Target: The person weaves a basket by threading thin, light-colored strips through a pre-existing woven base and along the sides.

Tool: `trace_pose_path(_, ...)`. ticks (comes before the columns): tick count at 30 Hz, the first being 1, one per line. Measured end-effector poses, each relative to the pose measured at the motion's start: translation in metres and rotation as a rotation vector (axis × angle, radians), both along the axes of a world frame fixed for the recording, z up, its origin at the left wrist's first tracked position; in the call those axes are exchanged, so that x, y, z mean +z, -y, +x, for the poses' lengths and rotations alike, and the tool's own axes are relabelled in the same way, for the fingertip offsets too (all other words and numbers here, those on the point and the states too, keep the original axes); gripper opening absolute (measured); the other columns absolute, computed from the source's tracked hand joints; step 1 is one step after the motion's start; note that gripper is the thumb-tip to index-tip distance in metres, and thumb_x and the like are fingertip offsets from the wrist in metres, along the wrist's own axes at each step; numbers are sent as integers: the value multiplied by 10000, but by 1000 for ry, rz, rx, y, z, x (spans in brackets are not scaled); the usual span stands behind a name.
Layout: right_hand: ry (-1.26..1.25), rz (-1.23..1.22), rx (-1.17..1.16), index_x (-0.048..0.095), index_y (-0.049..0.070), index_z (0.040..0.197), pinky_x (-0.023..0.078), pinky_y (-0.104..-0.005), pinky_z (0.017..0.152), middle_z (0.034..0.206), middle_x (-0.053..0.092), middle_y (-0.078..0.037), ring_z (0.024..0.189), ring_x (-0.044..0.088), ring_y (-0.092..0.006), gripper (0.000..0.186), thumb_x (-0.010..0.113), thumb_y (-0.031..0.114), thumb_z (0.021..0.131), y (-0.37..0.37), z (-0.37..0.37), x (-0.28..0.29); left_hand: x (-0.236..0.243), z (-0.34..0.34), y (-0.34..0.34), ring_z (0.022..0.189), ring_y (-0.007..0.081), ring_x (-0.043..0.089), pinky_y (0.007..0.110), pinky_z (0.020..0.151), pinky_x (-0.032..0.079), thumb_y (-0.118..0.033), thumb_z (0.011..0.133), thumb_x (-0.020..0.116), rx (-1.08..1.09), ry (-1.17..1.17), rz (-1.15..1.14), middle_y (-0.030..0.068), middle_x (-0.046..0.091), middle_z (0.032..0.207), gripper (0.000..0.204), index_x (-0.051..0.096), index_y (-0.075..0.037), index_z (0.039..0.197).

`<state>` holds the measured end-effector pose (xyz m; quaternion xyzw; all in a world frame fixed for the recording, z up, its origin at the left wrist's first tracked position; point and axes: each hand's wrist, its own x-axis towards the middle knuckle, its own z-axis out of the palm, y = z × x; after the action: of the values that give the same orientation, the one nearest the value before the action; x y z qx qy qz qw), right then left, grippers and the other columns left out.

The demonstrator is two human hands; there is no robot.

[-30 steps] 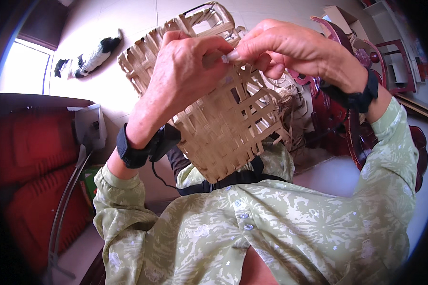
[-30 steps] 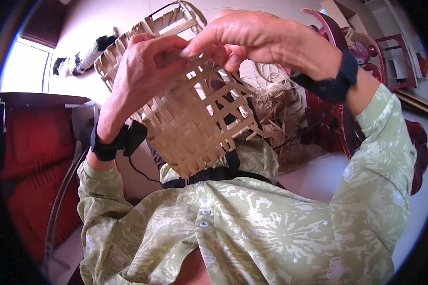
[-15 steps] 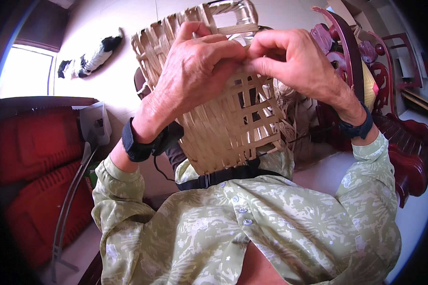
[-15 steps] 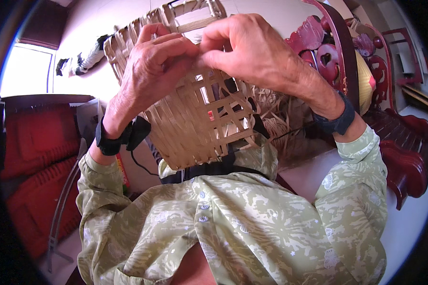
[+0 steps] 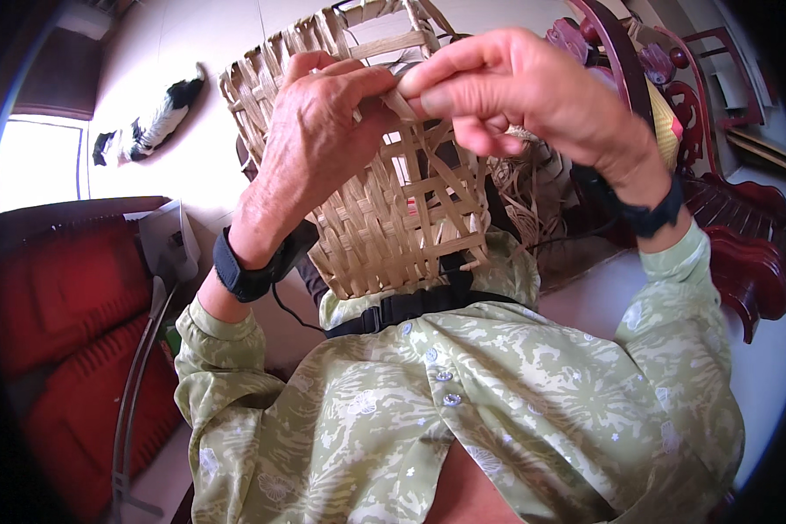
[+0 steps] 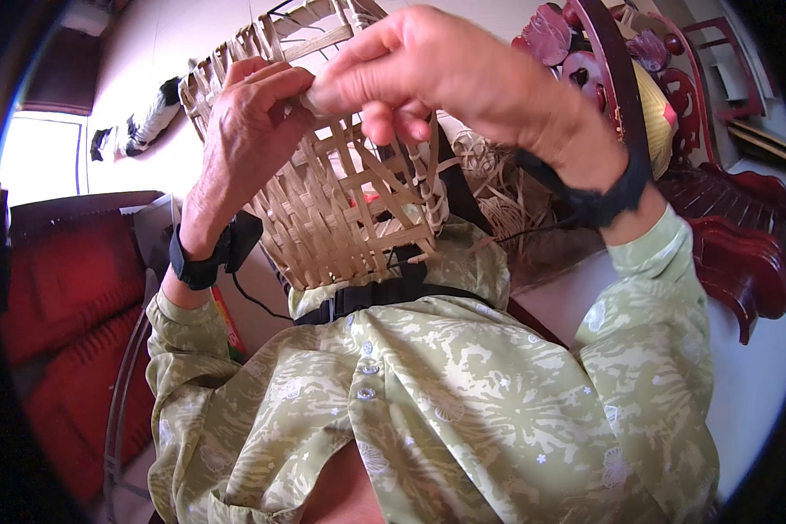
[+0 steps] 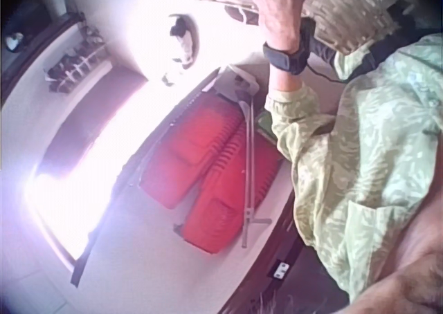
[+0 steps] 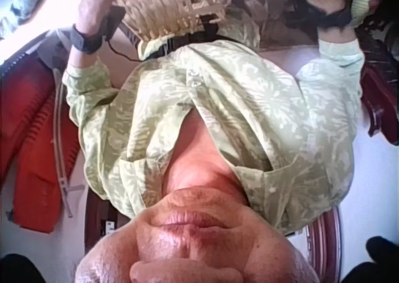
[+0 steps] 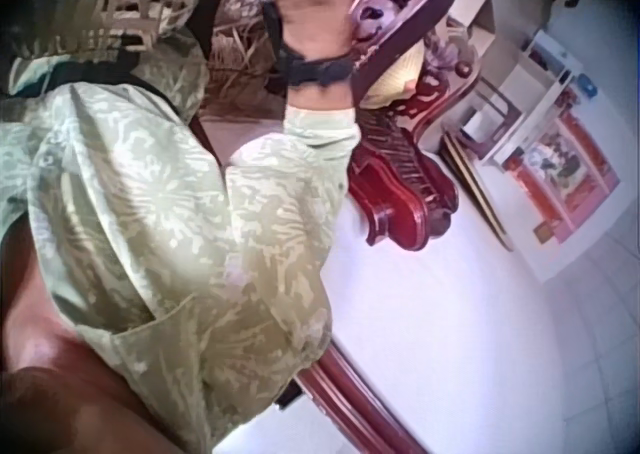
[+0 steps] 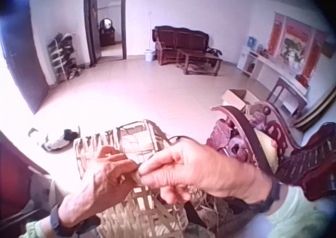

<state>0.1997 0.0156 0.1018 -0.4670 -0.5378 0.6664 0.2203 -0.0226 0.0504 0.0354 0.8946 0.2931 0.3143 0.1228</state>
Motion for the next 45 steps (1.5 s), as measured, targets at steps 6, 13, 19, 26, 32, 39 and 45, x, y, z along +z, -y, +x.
trace_pose_path(6, 587, 917, -121, 741, 116, 1046, 515, -354, 712, 832, 587, -65, 784, 638, -225, 240, 767, 171, 813, 14, -10, -55, -17, 0, -1, 653, 299, 625, 402, 904, 436, -137, 916, 618, 4, 248, -89, 89, 642, 651, 120, 664, -29, 895)
trace_pose_path(13, 239, 181, -24, 698, 17, 861, 365, -183, 472, 738, 607, 24, 531, 464, -23, 138, 686, 146, 909, -15, -21, -6, -20, -3, -2, 604, 303, 607, 402, 895, 444, -130, 945, 580, 61, 203, -13, 94, 603, 591, 99, 635, -48, 948)
trace_pose_path(19, -88, 251, -38, 702, 4, 928, 353, -159, 460, 785, 626, 28, 550, 459, 9, 270, 716, 274, 937, -27, -29, -19, -23, -2, 1, 596, 307, 604, 408, 897, 457, -132, 944, 579, 82, 236, -22, 92, 602, 586, 99, 637, -56, 919)
trace_pose_path(26, 596, 923, -191, 758, 88, 1003, 537, -354, 721, 863, 698, -105, 797, 686, -230, 226, 783, 212, 816, 3, -26, -63, -26, -5, -11, 585, 334, 606, 410, 807, 497, -89, 925, 590, 55, 298, -58, 131, 635, 624, 116, 659, -36, 849)
trace_pose_path(32, 764, 1022, -185, 754, 92, 894, 529, -398, 655, 771, 690, -116, 694, 686, -289, 129, 739, 199, 825, -5, -37, -58, -33, -2, -15, 587, 341, 604, 402, 820, 494, -80, 933, 584, 96, 291, -48, 133, 628, 623, 103, 648, -35, 866)
trace_pose_path(39, 518, 630, -93, 735, 14, 1021, 523, -262, 663, 786, 692, 3, 739, 653, -90, 230, 677, 216, 929, -29, -29, -16, -27, -5, -9, 659, 344, 613, 411, 769, 501, -128, 933, 638, 127, 293, -110, 136, 595, 615, 135, 624, -13, 861)
trace_pose_path(45, 53, 1092, -121, 658, 6, 1044, 504, -268, 593, 838, 670, -71, 666, 602, -104, 251, 570, 237, 1002, -34, -12, 15, -28, -10, -10, 676, 291, 621, 376, 634, 513, -179, 932, 676, 177, 320, -284, 137, 638, 715, 202, 622, 2, 859)
